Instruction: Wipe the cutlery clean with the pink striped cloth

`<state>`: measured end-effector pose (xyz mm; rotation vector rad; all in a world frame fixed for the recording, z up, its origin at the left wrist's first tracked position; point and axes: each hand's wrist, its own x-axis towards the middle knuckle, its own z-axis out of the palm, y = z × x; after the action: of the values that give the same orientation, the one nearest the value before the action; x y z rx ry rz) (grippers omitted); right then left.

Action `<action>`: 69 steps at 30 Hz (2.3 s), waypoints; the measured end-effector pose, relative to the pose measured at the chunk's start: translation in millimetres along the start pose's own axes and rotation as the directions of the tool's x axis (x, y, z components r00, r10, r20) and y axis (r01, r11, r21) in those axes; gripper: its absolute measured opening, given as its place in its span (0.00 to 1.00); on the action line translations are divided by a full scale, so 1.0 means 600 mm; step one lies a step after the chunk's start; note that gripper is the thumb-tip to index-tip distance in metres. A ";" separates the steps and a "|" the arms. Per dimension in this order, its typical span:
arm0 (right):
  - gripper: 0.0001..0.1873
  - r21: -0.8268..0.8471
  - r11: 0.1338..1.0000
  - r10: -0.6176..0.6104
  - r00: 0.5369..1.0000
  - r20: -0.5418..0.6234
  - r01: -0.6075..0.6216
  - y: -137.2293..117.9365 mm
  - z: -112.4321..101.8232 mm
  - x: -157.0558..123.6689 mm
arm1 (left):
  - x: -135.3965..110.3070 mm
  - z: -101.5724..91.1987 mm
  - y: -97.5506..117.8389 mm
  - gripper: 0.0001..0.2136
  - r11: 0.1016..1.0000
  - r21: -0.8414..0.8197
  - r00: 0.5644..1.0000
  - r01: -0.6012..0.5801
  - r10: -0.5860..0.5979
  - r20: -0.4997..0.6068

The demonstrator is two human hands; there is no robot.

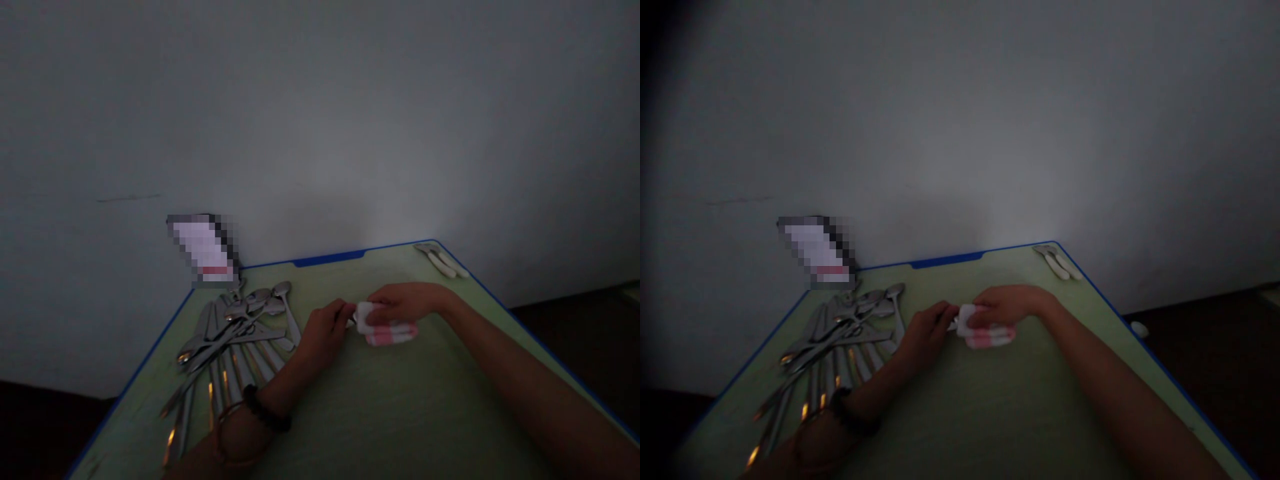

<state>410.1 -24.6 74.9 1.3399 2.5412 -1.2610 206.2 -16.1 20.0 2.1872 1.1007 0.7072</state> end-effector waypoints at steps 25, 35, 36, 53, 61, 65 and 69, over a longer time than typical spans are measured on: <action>0.18 -0.043 0.999 0.023 0.998 -0.065 -0.025 -0.002 0.032 0.034 | -0.005 0.008 -0.008 0.16 0.996 0.087 1.000 -0.005 0.004 0.019; 0.16 0.004 0.999 0.046 0.993 -0.113 -0.045 0.010 0.014 0.015 | -0.002 0.000 0.004 0.18 1.000 0.005 0.999 -0.019 0.019 0.036; 0.16 0.027 0.999 0.041 0.993 -0.108 -0.038 0.011 0.014 0.015 | -0.002 -0.001 0.006 0.19 1.000 -0.006 0.999 -0.017 0.017 0.039; 0.20 0.210 0.978 -0.002 0.999 -0.041 0.011 0.034 -0.025 -0.039 | 0.004 -0.007 -0.004 0.19 0.992 -0.112 0.996 0.051 -0.058 -0.065; 0.16 0.022 1.000 0.006 0.991 -0.136 -0.003 0.010 0.007 0.006 | -0.001 0.003 0.010 0.18 0.997 -0.071 0.999 0.037 -0.037 0.000; 0.15 -0.088 0.996 -0.020 0.981 -0.194 0.003 0.002 0.021 0.026 | -0.003 0.004 0.010 0.18 0.997 -0.073 1.000 0.029 -0.028 0.015; 0.17 -0.041 0.999 -0.007 0.980 -0.200 -0.002 -0.004 0.015 0.021 | -0.002 -0.003 0.008 0.19 0.994 -0.099 0.998 0.050 -0.053 -0.031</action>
<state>397.6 -22.8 66.0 1.5281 2.6822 -1.1203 207.3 -18.9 24.3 2.0644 1.1118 0.7610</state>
